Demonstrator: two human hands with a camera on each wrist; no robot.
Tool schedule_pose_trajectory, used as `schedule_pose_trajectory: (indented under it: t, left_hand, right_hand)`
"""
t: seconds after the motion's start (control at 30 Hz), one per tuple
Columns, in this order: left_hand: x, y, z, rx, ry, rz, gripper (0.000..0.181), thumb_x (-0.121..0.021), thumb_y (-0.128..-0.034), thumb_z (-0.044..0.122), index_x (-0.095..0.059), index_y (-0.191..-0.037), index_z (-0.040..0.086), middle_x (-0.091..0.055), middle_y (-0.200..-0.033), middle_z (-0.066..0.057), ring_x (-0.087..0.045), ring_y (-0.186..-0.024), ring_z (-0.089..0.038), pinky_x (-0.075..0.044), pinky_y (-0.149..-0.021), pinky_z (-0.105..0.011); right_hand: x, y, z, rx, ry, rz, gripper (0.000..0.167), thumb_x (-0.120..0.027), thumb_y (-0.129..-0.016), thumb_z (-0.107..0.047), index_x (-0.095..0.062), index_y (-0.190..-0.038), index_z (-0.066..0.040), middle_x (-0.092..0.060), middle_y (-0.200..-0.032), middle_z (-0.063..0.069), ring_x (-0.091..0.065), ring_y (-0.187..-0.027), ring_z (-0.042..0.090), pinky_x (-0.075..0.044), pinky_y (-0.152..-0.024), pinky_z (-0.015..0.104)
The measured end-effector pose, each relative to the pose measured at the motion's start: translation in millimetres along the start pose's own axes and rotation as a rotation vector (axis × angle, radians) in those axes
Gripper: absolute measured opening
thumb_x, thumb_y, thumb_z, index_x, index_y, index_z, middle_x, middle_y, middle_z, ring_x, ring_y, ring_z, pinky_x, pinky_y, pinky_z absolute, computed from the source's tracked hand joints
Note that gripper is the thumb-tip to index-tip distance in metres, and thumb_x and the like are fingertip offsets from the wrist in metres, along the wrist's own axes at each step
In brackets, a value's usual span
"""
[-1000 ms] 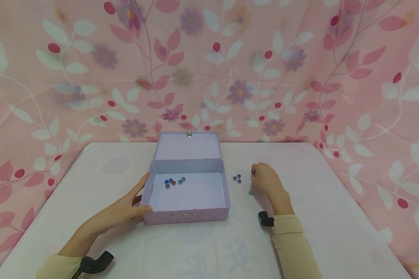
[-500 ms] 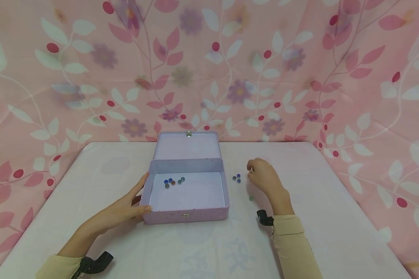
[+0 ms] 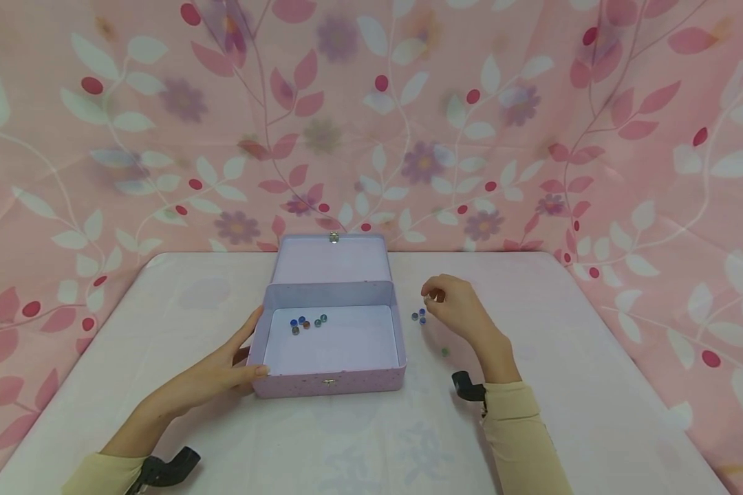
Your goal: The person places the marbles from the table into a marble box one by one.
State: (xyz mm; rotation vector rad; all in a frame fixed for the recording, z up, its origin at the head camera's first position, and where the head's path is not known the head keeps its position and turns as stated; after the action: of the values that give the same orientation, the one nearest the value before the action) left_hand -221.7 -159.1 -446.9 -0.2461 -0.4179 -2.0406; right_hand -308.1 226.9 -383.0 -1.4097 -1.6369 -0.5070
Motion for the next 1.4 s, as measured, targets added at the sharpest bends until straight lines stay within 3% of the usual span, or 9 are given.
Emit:
schedule_pose_trajectory:
  t: [0.43,0.57,0.67,0.93,1.2,1.4]
  left_hand:
    - [1.8,0.0,-1.5,0.025,-0.013,0.017,0.106,-0.073,-0.0898,0.036,0.009,-0.156,0.047,0.012,-0.167,0.005,-0.009,-0.154,-0.043,-0.018,-0.118,-0.066]
    - [1.2,-0.1,-0.2,0.014,-0.016,0.013,0.105,-0.072,-0.0907,0.036,0.010,-0.156,0.046,0.012,-0.168,0.003,-0.009,-0.153,-0.044,-0.018,-0.117,-0.067]
    - [1.0,0.3,0.5,0.005,-0.023,0.014,0.104,-0.071,-0.0912,0.036,0.010,-0.156,0.046,0.012,-0.168,0.001,-0.009,-0.153,-0.045,-0.019,-0.117,-0.068]
    - [0.7,0.2,0.8,-0.008,-0.026,0.014,0.102,-0.070,-0.0914,0.037,0.009,-0.155,0.048,0.012,-0.168,0.000,-0.009,-0.152,-0.048,-0.020,-0.116,-0.068]
    - [0.6,0.0,0.9,-0.008,-0.020,0.010,0.103,-0.070,-0.0914,0.037,0.010,-0.155,0.048,0.011,-0.168,-0.002,-0.009,-0.152,-0.048,-0.022,-0.115,-0.068]
    - [0.6,0.3,1.0,-0.005,-0.024,0.012,0.103,-0.070,-0.0914,0.037,0.010,-0.155,0.047,0.011,-0.168,-0.003,-0.009,-0.152,-0.048,-0.023,-0.115,-0.068]
  right_hand:
    - [-4,2.7,-31,0.070,-0.219,-0.021,0.012,-0.070,-0.091,-0.010,-0.073,-0.101,-0.016,-0.069,-0.097,-0.002,-0.062,-0.082,0.017,-0.054,-0.074,0.029]
    - [-10,3.7,-44,0.116,-0.229,-0.043,0.012,-0.069,-0.090,-0.008,-0.073,-0.101,-0.013,-0.068,-0.095,-0.004,-0.061,-0.081,0.016,-0.053,-0.072,0.028]
    - [-16,4.7,-54,0.159,-0.229,-0.063,0.015,-0.069,-0.090,-0.006,-0.072,-0.100,-0.016,-0.068,-0.094,-0.006,-0.060,-0.082,0.014,-0.052,-0.073,0.026]
    - [-33,7.6,-72,0.176,-0.265,-0.159,0.019,-0.071,-0.088,-0.006,-0.072,-0.097,-0.023,-0.067,-0.092,-0.007,-0.060,-0.086,0.012,-0.051,-0.074,0.035]
    - [-50,11.3,-91,0.278,-0.256,-0.245,0.016,-0.072,-0.087,-0.002,-0.072,-0.096,-0.014,-0.069,-0.094,-0.001,-0.062,-0.088,0.012,-0.057,-0.083,0.038]
    - [-65,15.1,-97,0.262,-0.173,-0.316,0.012,-0.069,-0.088,-0.002,-0.072,-0.100,-0.007,-0.068,-0.094,-0.003,-0.061,-0.088,0.011,-0.057,-0.082,0.041]
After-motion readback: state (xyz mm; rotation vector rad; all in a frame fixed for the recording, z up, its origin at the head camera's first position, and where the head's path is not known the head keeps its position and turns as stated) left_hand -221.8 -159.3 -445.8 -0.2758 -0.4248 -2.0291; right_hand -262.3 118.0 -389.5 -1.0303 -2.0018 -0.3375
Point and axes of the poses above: each hand's wrist, its own y-axis away from the middle knuckle, its own x-axis out of the back of the hand, z = x × y, the point moved 7 cm from there along -y, towards the middle knuckle
